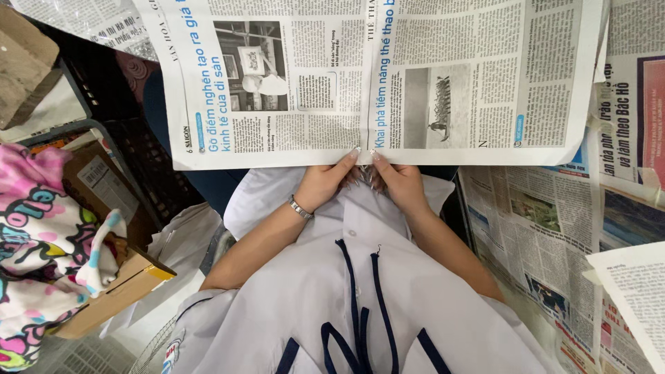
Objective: The person wraps small ceramic dishes and bowls in newspaper. They pick up each item, fold a sheet of newspaper around it, and place the wrapped bundle on a pile of other wrapped items.
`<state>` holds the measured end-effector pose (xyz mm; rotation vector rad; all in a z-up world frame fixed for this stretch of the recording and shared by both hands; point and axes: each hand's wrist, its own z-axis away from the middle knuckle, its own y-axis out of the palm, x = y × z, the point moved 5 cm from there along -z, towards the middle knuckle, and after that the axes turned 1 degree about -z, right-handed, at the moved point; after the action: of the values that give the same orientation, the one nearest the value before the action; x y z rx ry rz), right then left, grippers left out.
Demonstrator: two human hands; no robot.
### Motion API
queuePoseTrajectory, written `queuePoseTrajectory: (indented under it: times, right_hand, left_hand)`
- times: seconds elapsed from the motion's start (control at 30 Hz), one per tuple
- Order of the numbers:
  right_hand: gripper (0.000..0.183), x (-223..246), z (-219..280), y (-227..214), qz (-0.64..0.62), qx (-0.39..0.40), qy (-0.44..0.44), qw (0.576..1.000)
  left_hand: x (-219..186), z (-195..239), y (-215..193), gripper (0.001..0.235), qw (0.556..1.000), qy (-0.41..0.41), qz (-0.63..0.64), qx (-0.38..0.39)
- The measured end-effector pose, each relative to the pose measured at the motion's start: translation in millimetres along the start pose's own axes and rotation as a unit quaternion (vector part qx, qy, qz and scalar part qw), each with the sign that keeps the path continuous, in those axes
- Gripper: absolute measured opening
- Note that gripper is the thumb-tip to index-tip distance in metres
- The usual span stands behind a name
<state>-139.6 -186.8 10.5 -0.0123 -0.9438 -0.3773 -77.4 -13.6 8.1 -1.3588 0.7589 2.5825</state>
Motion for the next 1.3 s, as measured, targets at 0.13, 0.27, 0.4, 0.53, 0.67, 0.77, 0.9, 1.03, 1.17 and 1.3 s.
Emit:
queuePoseTrajectory:
  times: [0.13, 0.27, 0.4, 0.53, 0.67, 0.77, 0.9, 1.03, 1.17, 1.3]
  right_hand:
    - [0.023, -3, -1, 0, 0.027, 0.012, -0.012, 0.999]
    - [0.022, -2, 0, 0, 0.051, 0.015, -0.028, 0.998]
    - [0.022, -2, 0, 2, 0.056, 0.012, -0.027, 0.998]
    - [0.023, -1, 1, 1, 0.054, 0.023, -0.024, 0.998]
    - [0.021, 3, 0, -1, 0.053, 0.052, -0.021, 0.997]
    - [0.021, 8, 2, -4, 0.028, 0.034, 0.011, 0.999]
    - [0.039, 21, 9, -13, -0.072, -0.037, 0.102, 0.991]
    - [0.035, 55, 16, -39, -0.029, -0.161, 0.022, 0.986]
    - [0.032, 78, 26, -49, 0.052, -0.139, -0.107, 0.983]
    - [0.032, 75, 24, -52, 0.088, -0.133, -0.103, 0.982]
  left_hand:
    - [4, 0, -2, 0.024, 1.000, -0.020, 0.014, 0.004]
    - [9, 1, -3, 0.025, 0.999, -0.029, 0.021, 0.002]
    - [9, 0, -3, 0.025, 0.999, -0.035, 0.033, 0.012]
    - [8, 1, -5, 0.026, 0.998, -0.043, 0.045, 0.015]
    - [3, 5, -12, 0.025, 0.999, 0.002, -0.035, 0.006]
    - [8, 9, -20, 0.029, 0.995, -0.041, -0.085, 0.018]
    - [0, 12, -48, 0.035, 0.998, -0.046, 0.030, -0.043]
    - [-22, 21, -79, 0.036, 0.978, -0.006, 0.109, -0.176]
    - [-48, 33, -88, 0.035, 0.984, 0.011, 0.026, -0.177]
    - [-69, 36, -81, 0.033, 0.990, 0.010, 0.020, -0.142]
